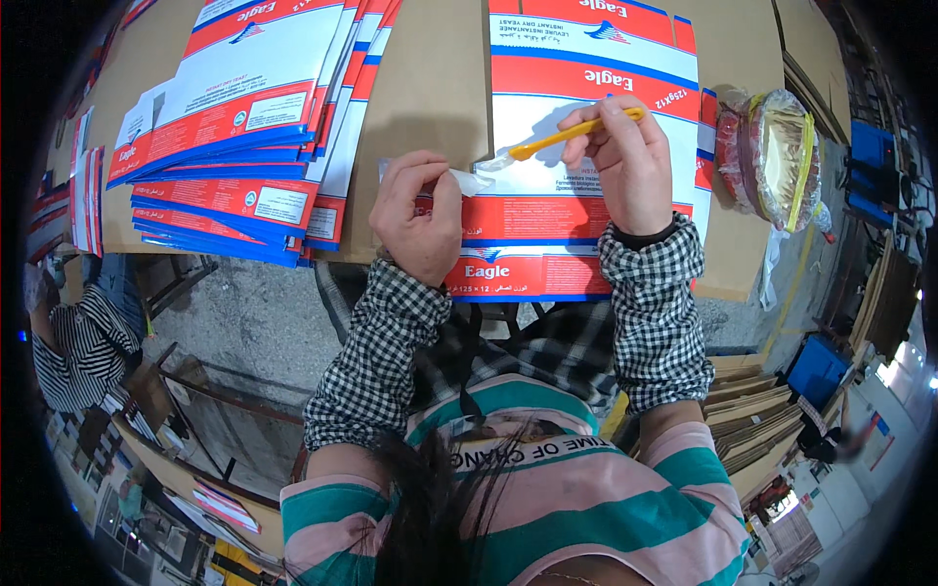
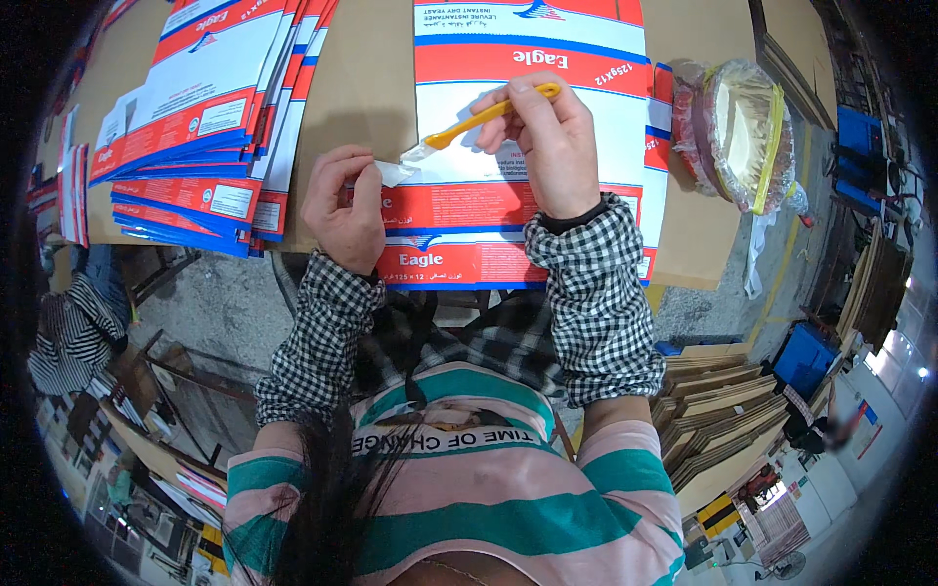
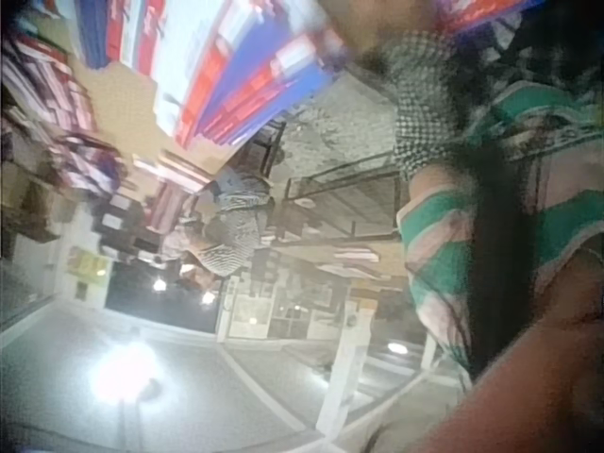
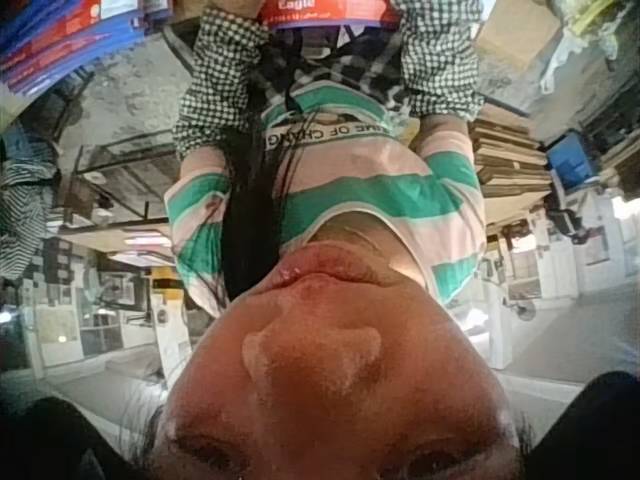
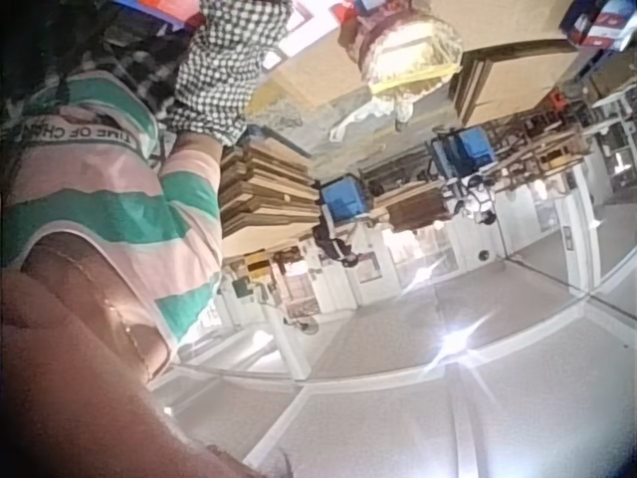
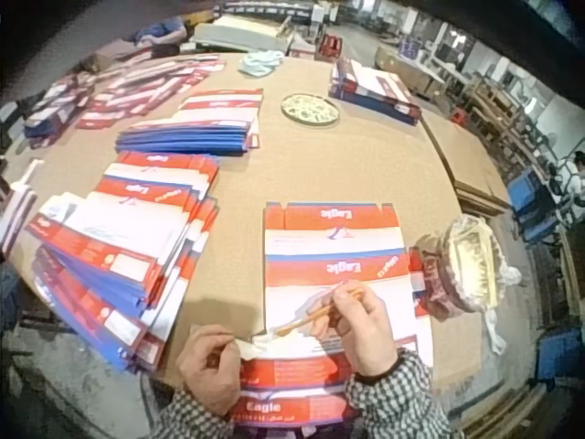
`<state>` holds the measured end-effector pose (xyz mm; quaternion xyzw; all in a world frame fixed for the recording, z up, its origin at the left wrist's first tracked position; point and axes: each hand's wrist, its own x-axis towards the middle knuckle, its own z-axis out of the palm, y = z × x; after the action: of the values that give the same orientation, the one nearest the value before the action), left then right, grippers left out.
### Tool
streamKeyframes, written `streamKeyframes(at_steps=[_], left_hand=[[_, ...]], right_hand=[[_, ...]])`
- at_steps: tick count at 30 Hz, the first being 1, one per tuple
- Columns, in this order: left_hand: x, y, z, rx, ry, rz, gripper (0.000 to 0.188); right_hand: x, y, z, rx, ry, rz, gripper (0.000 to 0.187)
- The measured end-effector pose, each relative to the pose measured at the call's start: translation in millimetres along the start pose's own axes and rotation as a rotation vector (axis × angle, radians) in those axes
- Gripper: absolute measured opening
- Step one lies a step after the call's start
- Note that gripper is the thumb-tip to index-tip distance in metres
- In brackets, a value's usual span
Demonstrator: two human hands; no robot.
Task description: Applying glue with a brush to paper packaging templates and stacking them.
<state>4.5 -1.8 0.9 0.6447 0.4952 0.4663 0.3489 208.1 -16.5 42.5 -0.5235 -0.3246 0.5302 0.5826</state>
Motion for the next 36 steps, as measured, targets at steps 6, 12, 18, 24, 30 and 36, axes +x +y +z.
streamKeyframes(at_steps=[6,12,18,24,30,36], left_hand=[[0,-2,-1,0.013,-0.008,0.008,0.006],[1,-1,-1,0.021,-0.011,0.008,0.006],[0,-1,0,0.004,-0.003,-0.004,0.006],[1,-1,1,-0.006,0.0,0.002,0.006],[0,-1,0,-0.009,0.005,0.006,0.006],[-2,-1,0,-0.044,0.011,-0.008,0.006]], right_hand=[[-1,0,-3,-0.006,-0.006,0.051,0.019],[-1,3,0,0.02,-0.017,0.033,0.02],[-2,1,1,0.041,0.022,0.004,0.02],[-2,1,-2,0.026,0.014,0.025,0.02],[-2,1,0,0.013,-0.008,0.037,0.022],[-1,0,-2,0.07,0.04,-0.033,0.023]])
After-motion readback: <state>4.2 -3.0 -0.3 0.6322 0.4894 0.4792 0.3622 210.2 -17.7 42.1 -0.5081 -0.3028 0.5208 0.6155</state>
